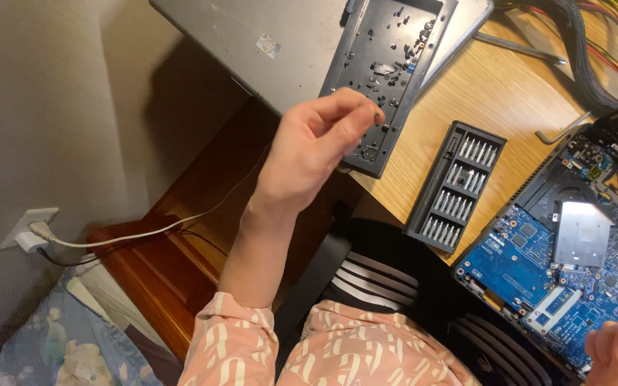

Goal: Disassembling a laptop to remove and inspect internal hardware components including the motherboard and storage brackets.

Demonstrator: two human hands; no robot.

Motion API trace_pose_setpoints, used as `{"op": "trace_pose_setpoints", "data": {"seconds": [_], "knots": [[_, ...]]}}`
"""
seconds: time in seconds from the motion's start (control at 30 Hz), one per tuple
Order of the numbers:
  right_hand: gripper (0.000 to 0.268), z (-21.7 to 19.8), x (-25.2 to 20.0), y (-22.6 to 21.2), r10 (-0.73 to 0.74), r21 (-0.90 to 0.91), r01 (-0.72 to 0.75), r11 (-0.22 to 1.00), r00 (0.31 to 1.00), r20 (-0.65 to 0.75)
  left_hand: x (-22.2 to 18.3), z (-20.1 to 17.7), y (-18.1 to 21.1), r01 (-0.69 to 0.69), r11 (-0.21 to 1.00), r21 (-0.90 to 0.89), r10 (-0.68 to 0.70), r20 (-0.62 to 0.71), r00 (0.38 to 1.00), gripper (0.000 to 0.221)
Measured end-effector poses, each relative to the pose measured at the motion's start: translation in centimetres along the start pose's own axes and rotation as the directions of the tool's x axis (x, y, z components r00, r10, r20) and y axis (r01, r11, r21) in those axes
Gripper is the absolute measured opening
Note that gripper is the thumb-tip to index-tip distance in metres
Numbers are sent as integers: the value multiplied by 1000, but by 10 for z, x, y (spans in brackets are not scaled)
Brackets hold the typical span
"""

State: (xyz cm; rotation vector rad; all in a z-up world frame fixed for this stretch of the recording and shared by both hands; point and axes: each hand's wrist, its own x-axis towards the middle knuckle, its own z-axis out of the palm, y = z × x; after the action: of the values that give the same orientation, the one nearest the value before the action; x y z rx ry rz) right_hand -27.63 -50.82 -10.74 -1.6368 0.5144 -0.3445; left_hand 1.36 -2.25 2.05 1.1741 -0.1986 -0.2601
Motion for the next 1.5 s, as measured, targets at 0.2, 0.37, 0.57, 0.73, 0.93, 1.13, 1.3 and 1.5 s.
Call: {"op": "trace_pose_setpoints", "data": {"seconds": [0.2, 0.37, 0.57, 0.73, 0.93, 1.13, 1.3, 1.5], "knots": [[41, 55, -48, -39, -114, -115, 113, 987, 993, 0, -12, 15, -8, 180, 954, -241, -139, 177, 974, 22], [36, 76, -59, -64, -135, -149, 121, 981, 987, -86, -21, 44, -19, 237, 940, -247, -168, 270, 948, 22], [22, 85, -92, -95, -94, -392, 76, 917, 995, -26, -52, 110, -65, 236, 959, -154, -135, 481, 866, 13], [27, 86, -95, -110, -240, -407, 292, 866, 955, 173, -78, 160, -91, -18, 955, 296, -144, 515, 845, 7], [26, 61, -119, -89, -123, -413, 148, 898, 989, 88, -98, 192, -117, 153, 954, 256, -275, 555, 785, 10], [25, 59, -122, -93, -112, -368, 138, 920, 989, 93, -111, 205, -116, 135, 947, 291, -285, 573, 769, 10], [23, 68, -118, -107, -315, -398, 326, 857, 944, 95, -114, 202, -114, 152, 961, 229, -256, 545, 799, 10], [24, 72, -116, -115, -294, -409, 308, 859, 951, 98, -118, 199, -112, 174, 967, 186, -248, 532, 810, 9]]}}
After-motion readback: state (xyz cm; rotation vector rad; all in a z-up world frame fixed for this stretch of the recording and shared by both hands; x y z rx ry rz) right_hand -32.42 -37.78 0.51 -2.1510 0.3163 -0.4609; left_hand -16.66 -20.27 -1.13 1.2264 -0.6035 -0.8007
